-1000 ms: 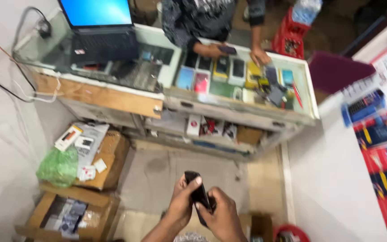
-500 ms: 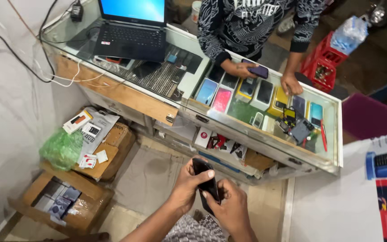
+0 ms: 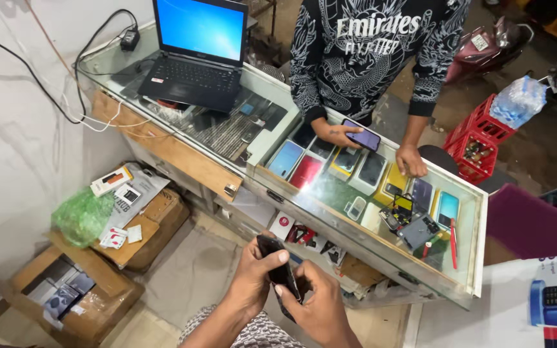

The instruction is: The person opens a small product box, opens a laptop on the glass counter, plugs a charger into a wall socket, and handles a SIM card packet. They then pick up a smartphone, peel a strip from its back, open it, and work on removing its battery.

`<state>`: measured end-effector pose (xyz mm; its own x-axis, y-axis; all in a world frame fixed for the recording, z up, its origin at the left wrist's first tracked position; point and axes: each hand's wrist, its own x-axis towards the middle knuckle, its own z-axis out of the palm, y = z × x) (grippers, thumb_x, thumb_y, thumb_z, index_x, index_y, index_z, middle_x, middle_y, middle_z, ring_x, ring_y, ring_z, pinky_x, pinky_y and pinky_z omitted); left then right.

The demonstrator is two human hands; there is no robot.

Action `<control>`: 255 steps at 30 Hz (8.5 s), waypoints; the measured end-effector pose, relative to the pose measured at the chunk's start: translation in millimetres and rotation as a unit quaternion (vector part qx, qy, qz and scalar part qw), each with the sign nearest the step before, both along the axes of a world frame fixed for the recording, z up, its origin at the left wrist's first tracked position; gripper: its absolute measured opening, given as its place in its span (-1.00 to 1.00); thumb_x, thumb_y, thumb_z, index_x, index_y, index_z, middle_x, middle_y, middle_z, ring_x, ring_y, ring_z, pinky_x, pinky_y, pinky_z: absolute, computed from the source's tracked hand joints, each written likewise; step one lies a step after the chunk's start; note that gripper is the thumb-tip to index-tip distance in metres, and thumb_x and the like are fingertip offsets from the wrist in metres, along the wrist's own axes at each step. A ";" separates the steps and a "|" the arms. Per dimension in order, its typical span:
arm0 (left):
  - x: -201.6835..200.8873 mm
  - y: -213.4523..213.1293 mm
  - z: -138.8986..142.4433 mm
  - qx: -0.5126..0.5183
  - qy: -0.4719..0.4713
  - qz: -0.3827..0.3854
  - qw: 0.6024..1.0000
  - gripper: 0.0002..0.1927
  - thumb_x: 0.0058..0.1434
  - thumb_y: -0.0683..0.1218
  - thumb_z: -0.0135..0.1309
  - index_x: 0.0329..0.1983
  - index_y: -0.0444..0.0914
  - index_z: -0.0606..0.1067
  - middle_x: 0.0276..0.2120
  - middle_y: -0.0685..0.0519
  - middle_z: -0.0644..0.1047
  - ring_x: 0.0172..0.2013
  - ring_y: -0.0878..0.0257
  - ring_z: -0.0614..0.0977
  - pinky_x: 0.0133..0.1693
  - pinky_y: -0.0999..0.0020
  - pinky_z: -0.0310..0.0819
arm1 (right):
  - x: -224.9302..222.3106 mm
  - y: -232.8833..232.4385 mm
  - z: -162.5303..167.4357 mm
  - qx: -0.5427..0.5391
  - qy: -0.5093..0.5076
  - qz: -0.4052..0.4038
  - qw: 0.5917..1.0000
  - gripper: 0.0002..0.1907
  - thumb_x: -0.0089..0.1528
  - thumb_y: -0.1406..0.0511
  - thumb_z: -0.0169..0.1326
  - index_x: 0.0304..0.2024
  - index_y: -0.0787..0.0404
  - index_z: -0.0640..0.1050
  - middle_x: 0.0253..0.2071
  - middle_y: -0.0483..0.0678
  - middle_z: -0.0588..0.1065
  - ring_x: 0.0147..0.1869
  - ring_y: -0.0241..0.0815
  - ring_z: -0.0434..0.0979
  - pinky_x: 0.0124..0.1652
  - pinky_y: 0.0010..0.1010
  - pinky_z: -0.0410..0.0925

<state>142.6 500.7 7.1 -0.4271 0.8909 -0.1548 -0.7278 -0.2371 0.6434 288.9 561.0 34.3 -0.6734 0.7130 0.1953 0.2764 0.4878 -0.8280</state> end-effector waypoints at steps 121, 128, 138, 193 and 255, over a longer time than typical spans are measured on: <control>-71.2 -22.1 -47.2 0.008 -0.005 -0.123 0.992 -0.31 0.46 0.29 -0.34 0.48 -0.22 0.19 0.32 0.02 0.38 0.31 0.23 0.39 0.35 0.25 0.15 | -75.7 17.7 -92.1 -0.472 0.223 -0.089 0.848 -0.49 0.45 0.09 -0.16 0.20 0.37 0.45 0.07 0.01 0.55 0.06 -0.26 0.56 0.08 -0.40 0.41; -67.2 -38.6 -50.7 0.012 -0.036 -0.079 0.996 -0.35 0.48 0.21 -0.26 0.50 -0.23 0.14 0.30 -0.02 0.38 0.30 0.16 0.41 0.30 0.16 0.29 | -82.9 9.8 -75.3 -0.410 0.179 0.044 0.893 -0.49 0.35 0.21 0.07 0.29 0.32 0.35 0.01 0.02 0.57 0.03 -0.27 0.58 0.05 -0.42 0.41; -68.4 -53.2 -46.8 0.027 -0.039 -0.143 0.989 -0.30 0.48 0.25 -0.33 0.57 -0.15 0.03 0.27 -0.10 0.39 0.18 0.06 0.53 0.13 0.05 0.53 | -88.8 24.7 -77.1 -0.094 -0.036 -0.089 0.991 -0.25 0.09 0.38 0.41 0.29 0.23 0.37 -0.10 0.06 0.49 -0.10 -0.26 0.47 -0.13 -0.40 0.40; -56.7 -26.6 -48.4 -0.031 -0.028 -0.224 0.974 -0.53 0.40 -0.16 -0.03 0.37 -0.29 0.29 -0.05 -0.05 0.60 -0.15 0.27 0.68 -0.11 0.34 0.64 | -35.8 13.2 -81.0 -0.441 0.345 -0.064 0.826 -0.72 0.32 0.38 0.15 0.06 0.29 0.48 -0.07 -0.03 0.58 -0.07 -0.27 0.60 -0.08 -0.45 0.44; -57.9 -3.4 -44.1 0.042 -0.204 -0.350 0.913 -0.23 0.45 0.36 -0.46 0.43 -0.28 0.23 0.16 -0.18 0.50 0.04 -0.10 0.64 0.02 -0.06 0.61 | -45.6 39.0 -42.6 -0.475 0.286 -0.183 0.812 -0.63 0.26 0.27 0.13 0.12 0.12 0.50 -0.36 -0.23 0.46 -0.52 -0.48 0.37 -0.67 -0.56 0.30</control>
